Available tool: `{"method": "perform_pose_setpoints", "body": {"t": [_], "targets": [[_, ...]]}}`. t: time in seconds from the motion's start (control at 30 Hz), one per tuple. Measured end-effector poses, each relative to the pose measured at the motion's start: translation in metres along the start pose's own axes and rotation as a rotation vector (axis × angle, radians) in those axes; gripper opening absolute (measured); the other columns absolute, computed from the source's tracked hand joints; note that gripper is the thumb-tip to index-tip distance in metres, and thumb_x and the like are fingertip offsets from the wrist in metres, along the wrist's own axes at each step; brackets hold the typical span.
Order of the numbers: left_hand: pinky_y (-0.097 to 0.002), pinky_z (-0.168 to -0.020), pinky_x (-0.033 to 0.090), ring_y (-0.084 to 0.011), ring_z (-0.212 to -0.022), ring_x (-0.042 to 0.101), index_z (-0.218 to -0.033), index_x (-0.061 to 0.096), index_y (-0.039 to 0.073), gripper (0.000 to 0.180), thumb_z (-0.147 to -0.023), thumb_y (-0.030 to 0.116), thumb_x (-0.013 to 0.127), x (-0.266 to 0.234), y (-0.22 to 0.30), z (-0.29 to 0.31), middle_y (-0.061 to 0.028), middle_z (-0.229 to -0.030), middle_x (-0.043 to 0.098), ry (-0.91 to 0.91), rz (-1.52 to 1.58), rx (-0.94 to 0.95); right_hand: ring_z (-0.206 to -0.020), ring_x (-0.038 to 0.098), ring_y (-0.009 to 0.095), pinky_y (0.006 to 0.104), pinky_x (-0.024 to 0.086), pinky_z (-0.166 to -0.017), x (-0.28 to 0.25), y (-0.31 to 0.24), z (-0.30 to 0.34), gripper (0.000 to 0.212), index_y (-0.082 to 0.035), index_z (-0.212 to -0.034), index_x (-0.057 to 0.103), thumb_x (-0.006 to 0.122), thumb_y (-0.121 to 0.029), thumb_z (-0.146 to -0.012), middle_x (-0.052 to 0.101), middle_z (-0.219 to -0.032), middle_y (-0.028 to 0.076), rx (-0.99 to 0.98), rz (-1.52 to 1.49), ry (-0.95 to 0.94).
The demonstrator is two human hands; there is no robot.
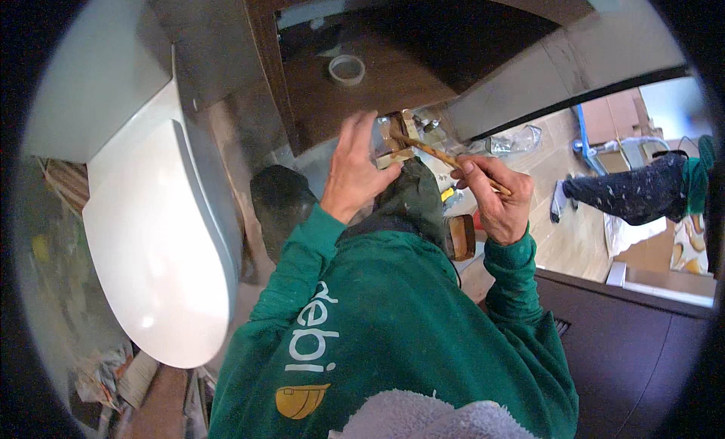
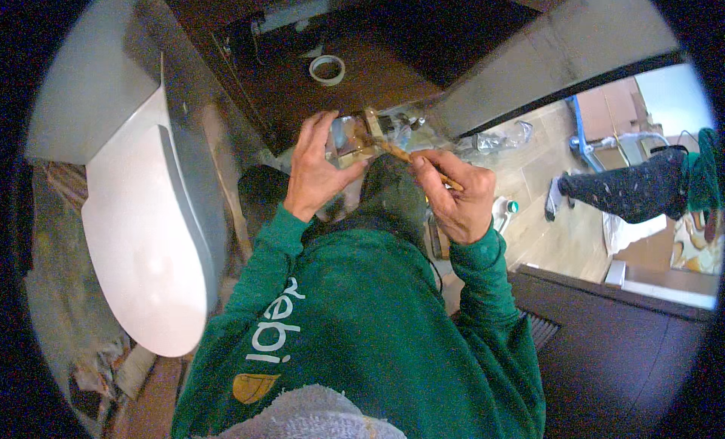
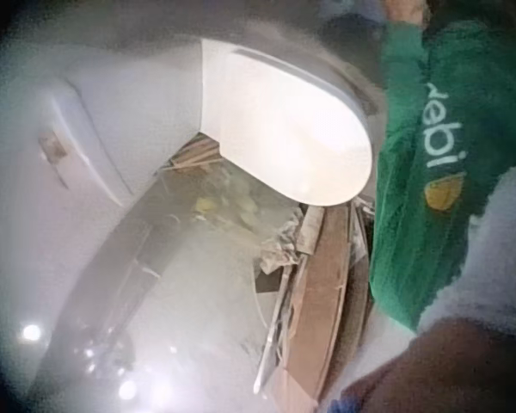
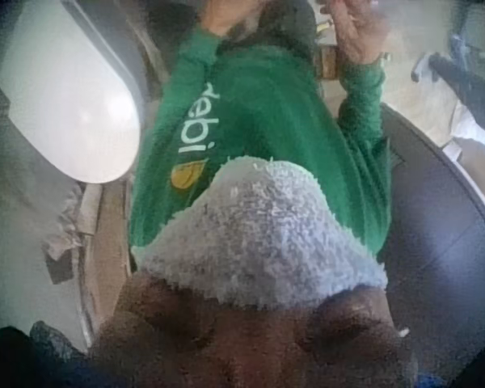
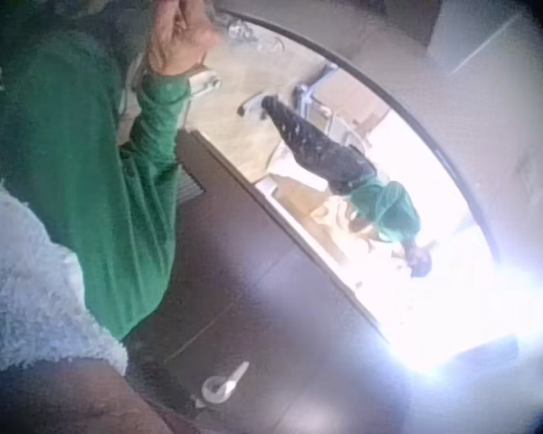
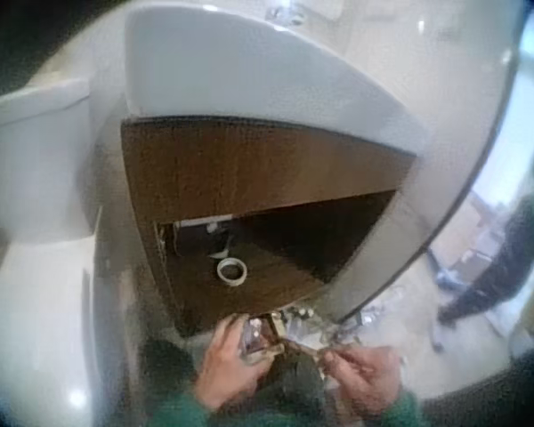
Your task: The person sits on the floor and applies painter's tape along the edge of a cabinet door. They then use a paintbrush to apply stain or paint to the cabinet edge.
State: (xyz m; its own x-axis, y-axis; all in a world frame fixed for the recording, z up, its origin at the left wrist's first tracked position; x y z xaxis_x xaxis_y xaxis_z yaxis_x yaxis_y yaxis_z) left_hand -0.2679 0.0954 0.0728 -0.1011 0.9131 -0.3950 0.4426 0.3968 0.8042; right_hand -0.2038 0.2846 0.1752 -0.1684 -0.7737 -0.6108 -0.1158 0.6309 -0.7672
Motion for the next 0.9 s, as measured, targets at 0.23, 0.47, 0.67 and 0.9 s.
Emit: {"method": "perform_pose_setpoints", "body": {"t": [0.23, 0.47, 0.67, 0.9], "targets": [[-0.0401, -0.101, 0.045, -0.0373, -0.121, 0.051, -0.131, 0.050, 0.002, 0.081, -0.060, 0.022, 0.084, 0.005, 0.007, -0.022, -0.0209, -0.132, 0.049, -0.064, 0.047, -0.002, -0.069, 0.067, 0.014, 0.0256, 0.053, -0.064, -0.003, -0.012, 0.014, 0.021, 0.007, -0.099, 0.068, 0.059, -0.011, -0.094, 0.071, -0.078, 0.013, 0.044, 0.024, 0.166], [-0.0423, -0.095, 0.048, -0.0379, -0.110, 0.057, -0.124, 0.056, 0.000, 0.076, -0.057, 0.022, 0.085, 0.002, -0.009, -0.039, -0.0215, -0.119, 0.057, -0.117, 0.022, -0.090, -0.075, 0.068, 0.018, 0.0275, 0.055, -0.069, 0.022, 0.033, 0.038, 0.023, 0.010, -0.108, 0.065, 0.057, -0.009, -0.096, 0.071, -0.092, 0.016, 0.356, -0.613, 0.292], [-0.0375, -0.094, 0.048, -0.0329, -0.108, 0.060, -0.123, 0.058, 0.000, 0.077, -0.054, 0.020, 0.087, 0.004, 0.004, -0.035, -0.0193, -0.118, 0.061, -0.170, -0.057, -0.068, -0.074, 0.069, 0.020, 0.0276, 0.055, -0.068, 0.013, 0.065, 0.092, 0.023, 0.009, -0.109, 0.065, 0.060, -0.008, -0.095, 0.071, -0.090, 0.018, 0.400, -0.704, 0.371], [-0.0369, -0.095, 0.048, -0.0307, -0.108, 0.059, -0.123, 0.058, 0.001, 0.079, -0.054, 0.022, 0.089, 0.025, 0.036, -0.010, -0.0162, -0.118, 0.060, -0.199, -0.137, -0.045, -0.078, 0.069, 0.019, 0.0288, 0.055, -0.073, -0.030, 0.087, 0.121, 0.020, 0.008, -0.108, 0.066, 0.061, -0.003, -0.092, 0.071, -0.091, 0.016, 0.270, -0.789, 0.444]]}}
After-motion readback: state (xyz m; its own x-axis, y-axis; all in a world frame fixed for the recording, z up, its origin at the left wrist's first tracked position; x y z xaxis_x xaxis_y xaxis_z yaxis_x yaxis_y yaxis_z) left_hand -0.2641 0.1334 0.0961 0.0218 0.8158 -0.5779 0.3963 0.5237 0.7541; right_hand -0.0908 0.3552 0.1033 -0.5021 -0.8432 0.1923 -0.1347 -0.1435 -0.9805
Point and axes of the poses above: each hand's wrist, its own z-axis away from the middle knuckle, its own x-axis out of the palm, y = z × x, the point moved 9 cm from there along -z, towards the middle knuckle
